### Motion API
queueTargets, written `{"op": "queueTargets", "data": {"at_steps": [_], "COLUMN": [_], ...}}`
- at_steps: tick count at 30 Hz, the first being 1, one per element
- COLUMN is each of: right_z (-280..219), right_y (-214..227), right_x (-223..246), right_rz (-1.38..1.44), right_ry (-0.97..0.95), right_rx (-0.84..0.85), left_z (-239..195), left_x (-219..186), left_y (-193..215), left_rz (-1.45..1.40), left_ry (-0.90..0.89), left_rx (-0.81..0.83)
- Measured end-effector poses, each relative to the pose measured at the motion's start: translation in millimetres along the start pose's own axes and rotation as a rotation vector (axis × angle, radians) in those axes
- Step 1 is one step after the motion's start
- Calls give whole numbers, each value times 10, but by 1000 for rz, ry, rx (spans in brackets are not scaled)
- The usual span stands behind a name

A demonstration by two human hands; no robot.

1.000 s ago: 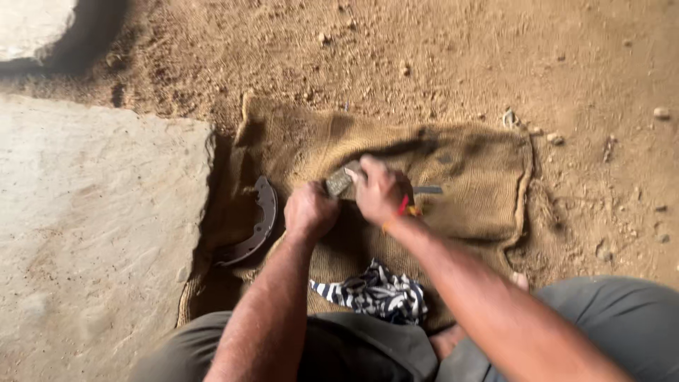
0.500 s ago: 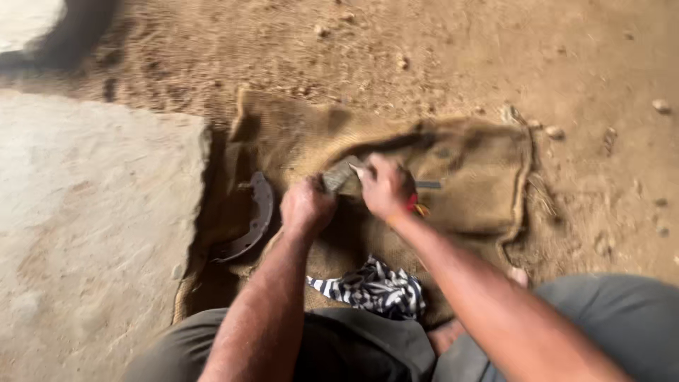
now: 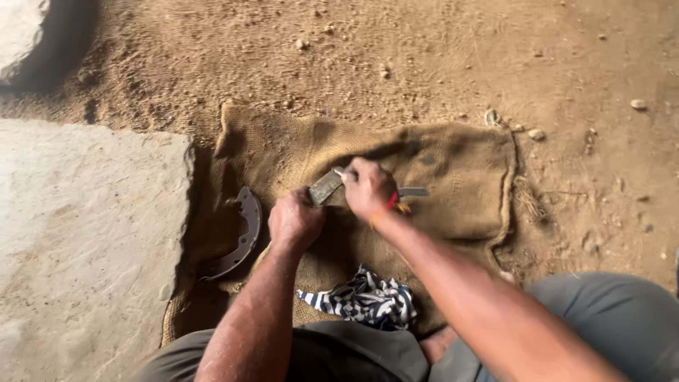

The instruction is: The person sits on the ground and uses a small metal file to scrape and clean a curved metal part placed on a burlap sack. After filing, the person wipes the part with a striped cloth and continues to clean it by hand.

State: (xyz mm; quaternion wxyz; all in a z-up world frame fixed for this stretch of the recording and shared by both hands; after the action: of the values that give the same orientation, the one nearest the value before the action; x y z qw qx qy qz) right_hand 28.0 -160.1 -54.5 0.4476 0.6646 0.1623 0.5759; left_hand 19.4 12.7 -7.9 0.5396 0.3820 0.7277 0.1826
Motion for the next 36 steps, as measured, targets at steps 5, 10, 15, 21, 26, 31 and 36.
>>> {"op": "queueTargets", "data": {"at_steps": [5, 10, 15, 21, 26, 31, 36], "right_z": [-1, -5, 50, -168, -13, -221, -47], "right_y": [-19, 42, -54, 44, 1, 12, 12], "right_x": [-106, -32, -118, -152, -117, -81, -67], "right_rz": [-3, 11, -49, 47, 10, 54, 46], "right_ry": [-29, -145, -10, -202, -247, -200, -334], "right_rx": [47, 102, -79, 161, 41, 109, 89], "left_z": [52, 115, 68, 59, 106, 39, 65], "left_x": [133, 101, 122, 92, 87, 183, 85], "left_y": [-114, -91, -87, -69, -117, -81, -61], "left_rz": [101, -7, 33, 6, -47, 33, 4], "left_ry": [-39, -8, -74, -21, 31, -58, -31], "left_rx": [-52, -35, -95, -49, 18, -72, -38]}}
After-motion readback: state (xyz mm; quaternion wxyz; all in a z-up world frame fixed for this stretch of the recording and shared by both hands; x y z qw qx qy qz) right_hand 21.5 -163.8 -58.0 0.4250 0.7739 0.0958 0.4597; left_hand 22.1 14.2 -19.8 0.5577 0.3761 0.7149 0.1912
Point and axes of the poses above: each hand's wrist, its own z-axis towards the middle knuckle, its own y-axis out of the back of the hand, x = y × z, the point moved 2 cm from there along z, towards the middle knuckle, and after that the axes turned 12 degrees about -y, right-handed, at the moved point
